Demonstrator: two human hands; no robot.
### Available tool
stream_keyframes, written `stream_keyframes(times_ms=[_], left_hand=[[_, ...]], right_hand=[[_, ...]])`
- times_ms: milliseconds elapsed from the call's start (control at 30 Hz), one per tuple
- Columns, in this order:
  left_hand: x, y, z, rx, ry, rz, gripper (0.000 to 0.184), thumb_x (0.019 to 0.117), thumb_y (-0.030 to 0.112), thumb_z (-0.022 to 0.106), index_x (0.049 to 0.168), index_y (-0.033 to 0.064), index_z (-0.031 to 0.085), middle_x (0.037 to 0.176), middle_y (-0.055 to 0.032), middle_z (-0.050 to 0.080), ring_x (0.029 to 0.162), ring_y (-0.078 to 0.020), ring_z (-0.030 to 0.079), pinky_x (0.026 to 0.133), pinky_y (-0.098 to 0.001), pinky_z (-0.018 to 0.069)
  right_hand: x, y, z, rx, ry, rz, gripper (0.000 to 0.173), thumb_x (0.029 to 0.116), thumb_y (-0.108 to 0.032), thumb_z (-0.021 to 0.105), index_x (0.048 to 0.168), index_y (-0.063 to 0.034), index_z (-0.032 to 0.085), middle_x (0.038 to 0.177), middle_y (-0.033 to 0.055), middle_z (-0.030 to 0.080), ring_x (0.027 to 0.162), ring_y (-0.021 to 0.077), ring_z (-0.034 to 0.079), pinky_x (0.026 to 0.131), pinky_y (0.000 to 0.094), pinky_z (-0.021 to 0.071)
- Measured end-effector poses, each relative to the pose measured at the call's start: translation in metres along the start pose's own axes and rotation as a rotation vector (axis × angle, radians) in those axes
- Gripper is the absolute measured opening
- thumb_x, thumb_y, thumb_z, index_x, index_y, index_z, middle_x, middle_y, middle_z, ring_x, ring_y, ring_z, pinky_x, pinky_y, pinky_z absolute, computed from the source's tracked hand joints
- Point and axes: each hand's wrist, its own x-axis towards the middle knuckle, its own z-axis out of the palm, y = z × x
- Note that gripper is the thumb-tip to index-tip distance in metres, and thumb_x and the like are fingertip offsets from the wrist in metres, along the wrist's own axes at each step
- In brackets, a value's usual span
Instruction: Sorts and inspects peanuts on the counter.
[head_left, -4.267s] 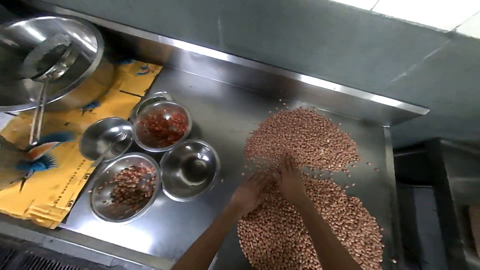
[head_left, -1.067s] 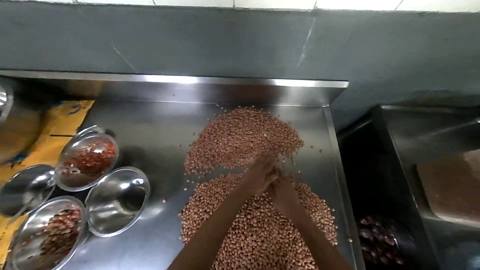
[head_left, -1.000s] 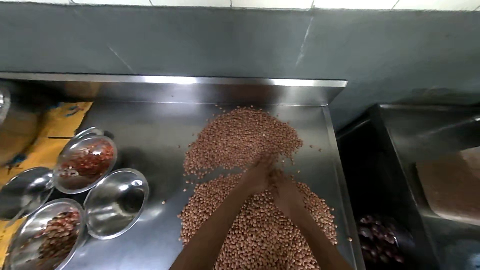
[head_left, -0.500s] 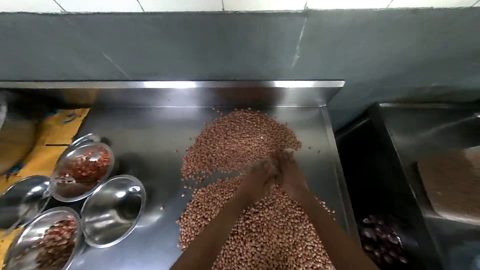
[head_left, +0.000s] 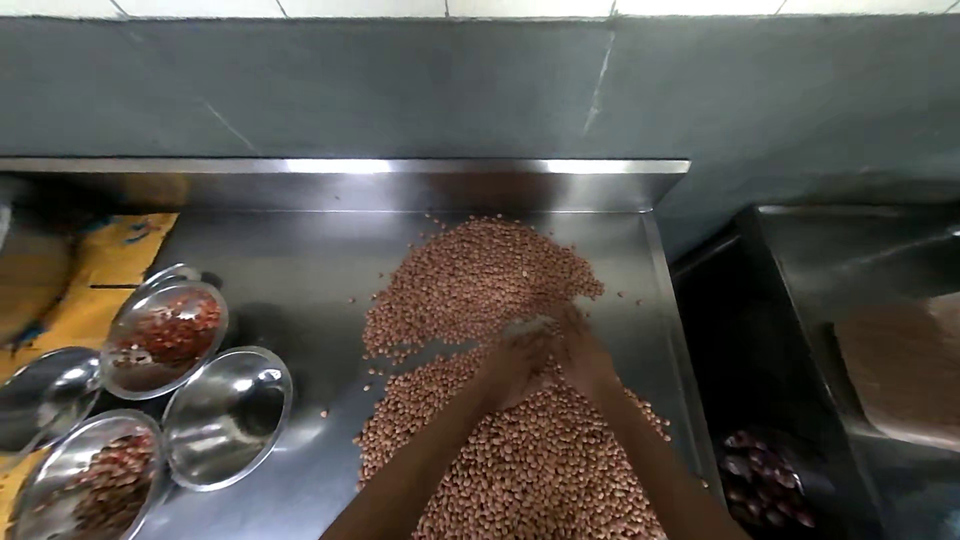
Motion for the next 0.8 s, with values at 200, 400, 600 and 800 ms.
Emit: stream_keyframes(times_ms=[200,400,600,800], left_hand=[[-0.018,-0.004,-0.014,-0.263,0.242,-0.090,0.053,0.1095,0.030,0.041,0.159,0.0104,0.037,0.168,-0.0052,0.029,0.157,-0.0214,0.021,0.128,-0.0447,0.0159],[0.013,-0.021,-0.022,0.013,0.253,-0.171,0.072,0.1086,0.048,0.037,0.163,0.0043,0.020,0.172,-0.0105,0.010,0.160,-0.0258,0.001,0.129,-0.0473,0.0067],[0.003,-0.014,-0.001,0.011,0.143,-0.097,0.067,0.1088,0.048,0.033,0.164,0.0115,0.023,0.172,-0.0026,0.014,0.160,-0.0203,0.005,0.129,-0.0468,0.0056],[-0.033,-0.002,-0.002,-0.127,0.089,-0.131,0.060,0.1103,0.040,0.032,0.163,0.0115,0.026,0.171,-0.0054,0.020,0.159,-0.0216,0.014,0.128,-0.0476,0.0090]], right_hand=[[0.016,0.006,0.023,-0.212,-0.105,-0.107,0.070,0.1075,-0.045,0.041,0.162,-0.0032,0.025,0.172,0.0130,0.013,0.160,0.0282,0.010,0.129,0.0495,0.0099],[-0.032,-0.008,0.022,-0.229,-0.282,-0.077,0.074,0.1080,-0.054,0.025,0.163,-0.0045,0.022,0.172,0.0139,0.011,0.160,0.0278,0.006,0.129,0.0499,0.0074],[-0.030,-0.016,0.002,0.002,-0.197,0.019,0.058,0.1092,-0.034,0.041,0.159,-0.0056,0.035,0.168,0.0142,0.026,0.157,0.0306,0.021,0.127,0.0476,0.0204],[0.034,-0.022,0.007,-0.082,-0.052,-0.151,0.059,0.1075,-0.033,0.048,0.157,-0.0015,0.038,0.168,0.0173,0.026,0.157,0.0350,0.021,0.127,0.0509,0.0204]])
